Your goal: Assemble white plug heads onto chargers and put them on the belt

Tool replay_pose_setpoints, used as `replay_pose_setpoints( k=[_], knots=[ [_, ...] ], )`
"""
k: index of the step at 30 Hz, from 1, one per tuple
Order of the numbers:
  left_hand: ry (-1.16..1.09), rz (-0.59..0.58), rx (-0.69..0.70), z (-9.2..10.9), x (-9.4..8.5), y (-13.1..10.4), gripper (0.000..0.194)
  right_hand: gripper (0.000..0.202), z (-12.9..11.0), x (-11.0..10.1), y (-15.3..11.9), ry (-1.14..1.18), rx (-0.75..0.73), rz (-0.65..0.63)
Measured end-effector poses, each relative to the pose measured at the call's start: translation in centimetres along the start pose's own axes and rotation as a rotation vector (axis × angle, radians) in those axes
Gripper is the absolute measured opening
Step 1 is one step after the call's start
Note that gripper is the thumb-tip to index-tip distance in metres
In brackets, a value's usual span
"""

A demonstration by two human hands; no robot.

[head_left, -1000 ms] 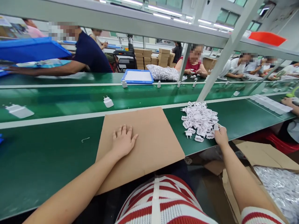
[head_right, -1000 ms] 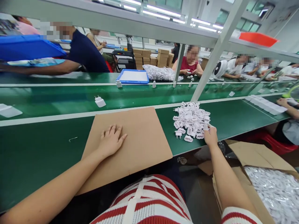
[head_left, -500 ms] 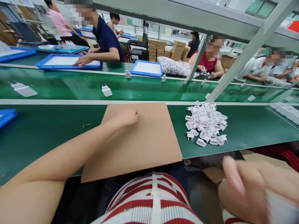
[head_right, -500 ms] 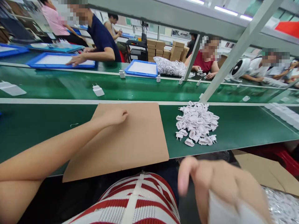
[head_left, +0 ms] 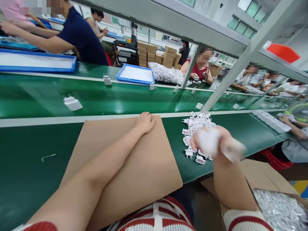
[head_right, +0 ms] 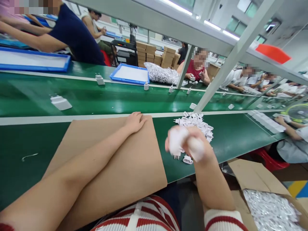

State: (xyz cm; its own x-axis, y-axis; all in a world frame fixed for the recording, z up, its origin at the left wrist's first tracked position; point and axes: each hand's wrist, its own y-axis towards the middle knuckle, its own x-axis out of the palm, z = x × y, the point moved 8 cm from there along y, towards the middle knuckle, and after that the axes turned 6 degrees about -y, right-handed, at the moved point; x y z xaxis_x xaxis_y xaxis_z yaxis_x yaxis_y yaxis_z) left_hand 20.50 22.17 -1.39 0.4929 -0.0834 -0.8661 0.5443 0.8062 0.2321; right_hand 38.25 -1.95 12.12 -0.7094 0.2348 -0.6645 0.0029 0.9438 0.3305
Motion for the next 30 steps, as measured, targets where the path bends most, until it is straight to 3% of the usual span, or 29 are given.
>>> replay_pose_setpoints(
  k=[2, 3, 5, 7, 11, 16, 19, 22, 24, 28, 30],
  knots=[
    [0.006, -0.017, 0.046, -0.3, 1.0, 0.1, 0.058, 0.052, 2.8, 1.7, 5.2, -0.092, 0.145, -0.068],
    [0.011, -0.026, 0.063, -0.5, 1.3, 0.1, 0.057, 0.048, 4.7, 2.0, 7.3, -0.287, 0.248, -0.044],
    [0.021, -0.037, 0.072, -0.8, 1.5, 0.1, 0.057, 0.039, 8.1, 2.8, 10.2, -0.781, 0.388, -0.081],
    [0.023, -0.033, 0.064, -1.0, 1.5, 0.1, 0.057, 0.031, 10.8, 3.8, 11.6, -0.934, 0.453, -0.106],
    [0.003, -0.001, 0.072, -1.2, 1.6, 0.1, 0.055, 0.021, 13.7, 4.8, 12.5, -0.956, 0.535, -0.154],
    [-0.021, 0.015, 0.072, -1.4, 2.0, 0.4, 0.050, 0.016, 13.1, 3.7, 12.6, -0.874, 0.555, -0.107],
    [-0.040, 0.021, 0.072, -1.5, 2.1, 0.6, 0.048, 0.017, 11.8, 3.4, 12.2, -0.738, 0.561, -0.048],
    [-0.069, 0.031, 0.065, -1.7, 2.1, 0.7, 0.047, 0.018, 10.1, 5.0, 11.3, -0.545, 0.537, -0.034],
    [-0.077, 0.037, 0.057, -2.0, 2.2, 0.8, 0.046, 0.017, 9.2, 7.0, 10.3, -0.221, 0.533, -0.019],
    [-0.064, 0.047, 0.043, -2.5, 2.4, 0.9, 0.046, 0.010, 8.2, 11.6, 8.1, 0.711, 0.612, 0.019],
    [-0.055, 0.052, 0.039, -2.6, 2.4, 0.9, 0.046, 0.018, 8.0, 13.2, 7.3, 0.833, 0.634, -0.001]
  ],
)
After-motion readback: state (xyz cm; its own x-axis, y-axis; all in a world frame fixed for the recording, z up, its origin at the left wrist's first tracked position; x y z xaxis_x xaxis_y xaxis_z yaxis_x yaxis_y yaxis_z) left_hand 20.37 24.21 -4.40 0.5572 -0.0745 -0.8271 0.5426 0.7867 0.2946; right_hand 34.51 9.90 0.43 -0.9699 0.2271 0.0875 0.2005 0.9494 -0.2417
